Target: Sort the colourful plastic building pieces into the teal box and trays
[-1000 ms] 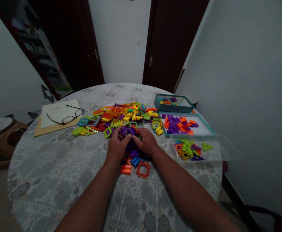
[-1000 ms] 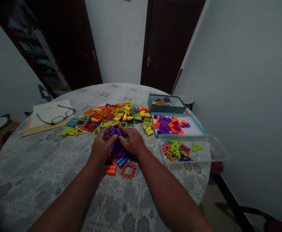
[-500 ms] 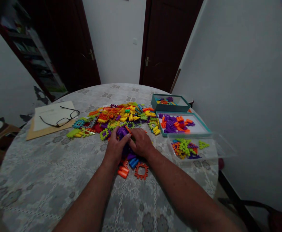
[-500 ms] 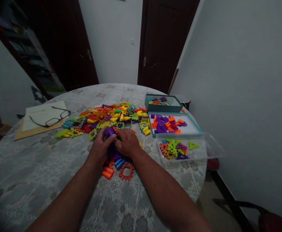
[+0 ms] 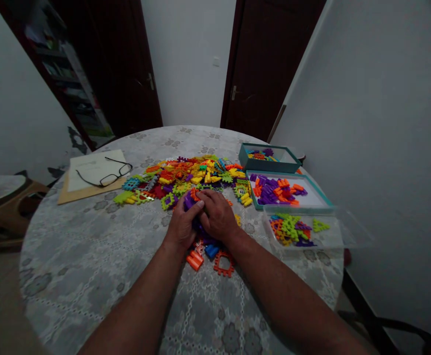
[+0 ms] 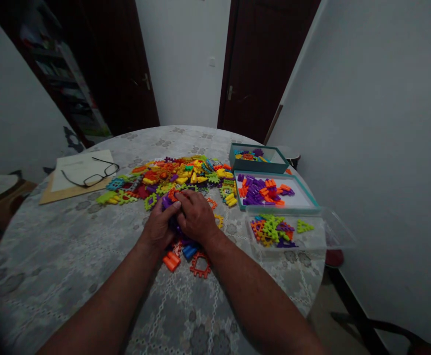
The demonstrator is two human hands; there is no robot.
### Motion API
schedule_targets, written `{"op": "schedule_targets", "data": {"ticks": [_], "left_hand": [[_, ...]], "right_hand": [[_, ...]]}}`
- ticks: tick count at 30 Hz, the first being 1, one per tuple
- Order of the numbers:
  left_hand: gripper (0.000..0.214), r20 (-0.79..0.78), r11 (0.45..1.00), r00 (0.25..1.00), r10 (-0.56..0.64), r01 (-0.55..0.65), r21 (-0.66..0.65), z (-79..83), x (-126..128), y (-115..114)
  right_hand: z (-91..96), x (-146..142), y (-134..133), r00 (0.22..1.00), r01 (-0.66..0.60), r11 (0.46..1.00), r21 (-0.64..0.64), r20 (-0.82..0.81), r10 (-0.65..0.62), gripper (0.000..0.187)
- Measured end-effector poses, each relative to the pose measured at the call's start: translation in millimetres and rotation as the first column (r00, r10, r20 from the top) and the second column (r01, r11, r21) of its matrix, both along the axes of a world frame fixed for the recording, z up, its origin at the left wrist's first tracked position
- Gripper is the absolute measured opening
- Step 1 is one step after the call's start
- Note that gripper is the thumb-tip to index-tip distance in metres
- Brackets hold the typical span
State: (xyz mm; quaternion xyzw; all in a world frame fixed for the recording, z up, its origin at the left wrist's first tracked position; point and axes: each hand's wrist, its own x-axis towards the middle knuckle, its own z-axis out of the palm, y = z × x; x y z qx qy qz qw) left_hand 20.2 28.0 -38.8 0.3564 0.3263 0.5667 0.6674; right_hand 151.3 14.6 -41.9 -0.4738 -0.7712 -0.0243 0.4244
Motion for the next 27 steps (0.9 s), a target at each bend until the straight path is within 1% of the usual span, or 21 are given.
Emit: {"op": "schedule_targets", "data": {"ticks": [3,7,10,14,18,20,22,24,27], "left_hand": [[0.060,0.053,1.000,0.998,-0.016,0.016,-0.013,2.2,-1,-1],[0.052,0.114,0.999,0.993,0.022,-0.017,-0.042,4.8,-2,-3],[0.047,0.175,0.999,0.984,0.017,-0.008,-0.053,5.6,-1,-3],[0.041,0.176,0.997,0.983,0.051,-0.039,-0.073,4.1,0,-2],[0.038,0.130,0.994,0.989,0.070,-0.058,-0.089,2.1,0,-1],[0.038,0.104,0.995,0.992,0.065,-0.056,-0.088,1.7,1,-1],[0.042,0.067,0.995,0.995,0.068,-0.063,-0.071,0.9,1,0],[0.049,0.028,0.994,0.995,0.096,-0.094,-0.059,-1.1,0,1],[0.059,0.012,0.991,0.994,0.111,-0.109,-0.071,-6.6,0,5]], "right_hand": [[3.8,-4,-2,0.999,-0.005,1.000,-0.003,0.038,0.006,0.043],[10.3,-9,-7,0.997,-0.006,1.000,-0.020,0.082,0.008,0.039],[13.8,-12,-10,0.994,-0.029,0.999,-0.024,0.103,0.031,0.040],[13.5,-14,-11,0.998,-0.026,0.998,-0.052,0.062,0.029,0.040],[12.0,-14,-11,0.996,-0.072,0.997,-0.011,-0.057,0.071,0.047],[11.7,-13,-11,0.989,-0.065,0.998,-0.002,-0.137,0.064,0.050],[10.7,-12,-10,0.970,-0.047,0.999,-0.027,-0.238,0.039,0.051],[8.0,-10,-8,0.927,-0.051,0.996,-0.074,-0.375,0.019,0.049],[0.9,-4,0,0.820,-0.050,0.987,-0.150,-0.570,-0.045,0.048]]}}
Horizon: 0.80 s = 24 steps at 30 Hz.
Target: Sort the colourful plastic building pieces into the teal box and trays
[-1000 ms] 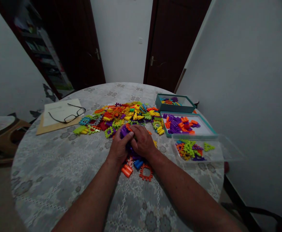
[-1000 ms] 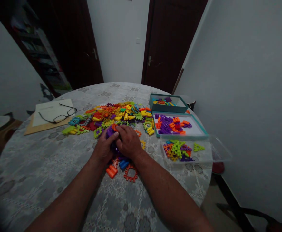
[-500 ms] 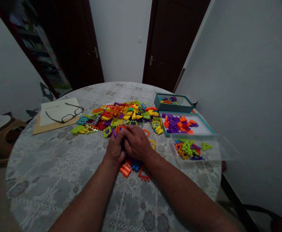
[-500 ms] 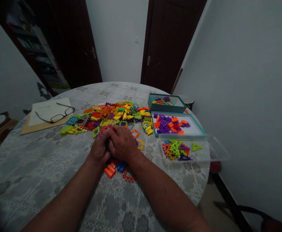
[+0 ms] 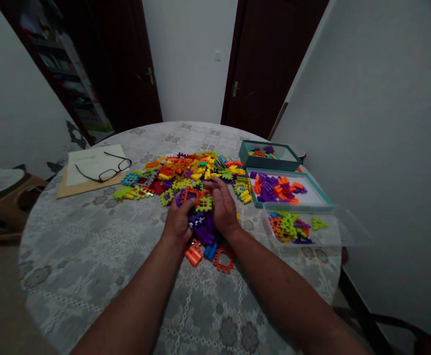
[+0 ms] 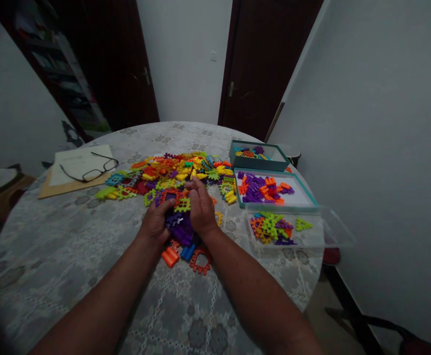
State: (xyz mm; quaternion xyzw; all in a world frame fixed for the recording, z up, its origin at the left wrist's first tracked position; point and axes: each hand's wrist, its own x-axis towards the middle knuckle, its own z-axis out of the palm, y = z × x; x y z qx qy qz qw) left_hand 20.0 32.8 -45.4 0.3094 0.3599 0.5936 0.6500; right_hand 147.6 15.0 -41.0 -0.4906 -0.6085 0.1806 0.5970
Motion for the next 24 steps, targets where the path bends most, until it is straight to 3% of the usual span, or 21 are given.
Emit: {"op": "schedule_targets", "data": {"ticks": [5,10,17,20,24], "left_hand": [[0.058,0.077,1.000,0.997,0.003,-0.001,-0.027,-5.1,-1,4],[0.054,0.204,0.994,0.976,0.073,-0.056,-0.091,4.8,-9,8],[0.047,0.277,0.991,0.958,0.070,-0.035,-0.131,11.1,-22,14],[0.049,0.327,0.991,0.942,0.070,-0.026,-0.135,9.1,-24,16],[0.050,0.368,0.991,0.925,0.092,-0.049,-0.126,8.2,-25,19]], "right_hand": [[-12.5,19,15,0.974,0.025,0.992,-0.122,-0.220,-0.052,0.057],[-16.4,32,19,0.909,0.034,0.994,-0.107,-0.409,-0.075,0.046],[-4.2,37,7,0.985,0.076,0.989,-0.131,-0.141,-0.094,0.032],[6.1,36,-5,1.000,-0.027,0.991,-0.133,-0.018,0.024,0.030],[14.8,26,-15,0.973,-0.160,0.961,-0.226,0.129,0.192,0.031]]}}
